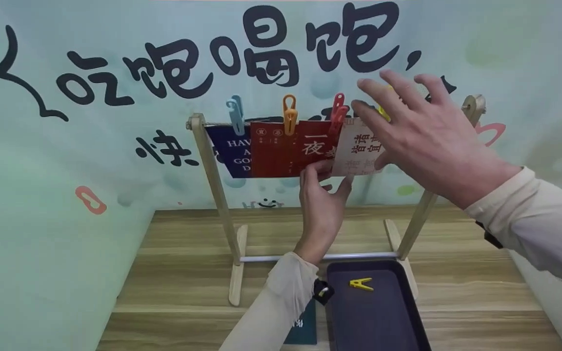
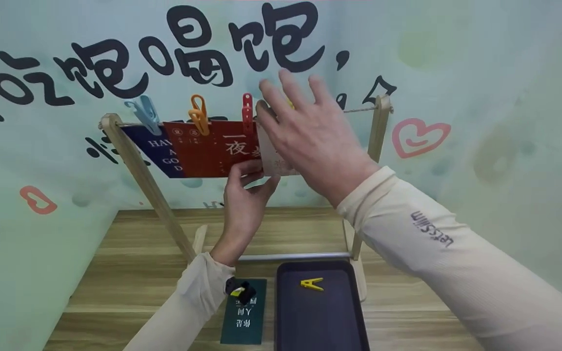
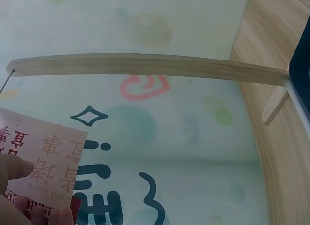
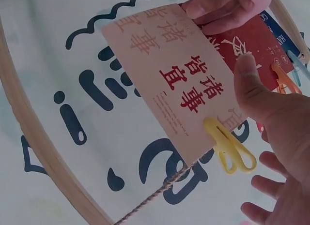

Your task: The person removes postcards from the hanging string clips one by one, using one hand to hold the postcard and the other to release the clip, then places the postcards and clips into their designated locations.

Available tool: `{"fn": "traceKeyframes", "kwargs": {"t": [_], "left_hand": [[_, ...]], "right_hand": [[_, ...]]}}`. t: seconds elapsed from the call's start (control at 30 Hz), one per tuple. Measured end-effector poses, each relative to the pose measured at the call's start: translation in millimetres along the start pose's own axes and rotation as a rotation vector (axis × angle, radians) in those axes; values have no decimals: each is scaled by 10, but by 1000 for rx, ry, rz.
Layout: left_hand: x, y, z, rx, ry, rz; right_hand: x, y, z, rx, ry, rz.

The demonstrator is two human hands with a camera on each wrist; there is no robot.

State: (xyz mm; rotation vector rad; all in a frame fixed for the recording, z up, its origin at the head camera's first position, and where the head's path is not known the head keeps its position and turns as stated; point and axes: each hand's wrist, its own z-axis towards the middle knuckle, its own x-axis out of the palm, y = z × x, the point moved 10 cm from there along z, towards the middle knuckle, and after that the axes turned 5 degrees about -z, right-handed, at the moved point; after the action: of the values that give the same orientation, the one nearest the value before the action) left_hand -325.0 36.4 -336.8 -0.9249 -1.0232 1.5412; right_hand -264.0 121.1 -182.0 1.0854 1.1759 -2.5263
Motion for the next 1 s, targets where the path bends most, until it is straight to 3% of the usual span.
{"fn": "traceKeyframes", "kwargs": {"t": [0.17,0.3,0.57,0.7,1.0], "left_hand": [[-1,39,42,-41,-25,-15],[22,68,70,-53,-37,-21],[118,103,153,-55,-11,-54],[130,123,172,-77,4,-18],[137,139,159,-37,20,-9]], "right_hand": [[121,-64,57,-15,124,-70],[193,-123,80,-13,173,-67],[235,-133,82,-24,199,-69],[255,-136,105,-27,229,-88],[197,-182,124,-13,170,-114]]}}
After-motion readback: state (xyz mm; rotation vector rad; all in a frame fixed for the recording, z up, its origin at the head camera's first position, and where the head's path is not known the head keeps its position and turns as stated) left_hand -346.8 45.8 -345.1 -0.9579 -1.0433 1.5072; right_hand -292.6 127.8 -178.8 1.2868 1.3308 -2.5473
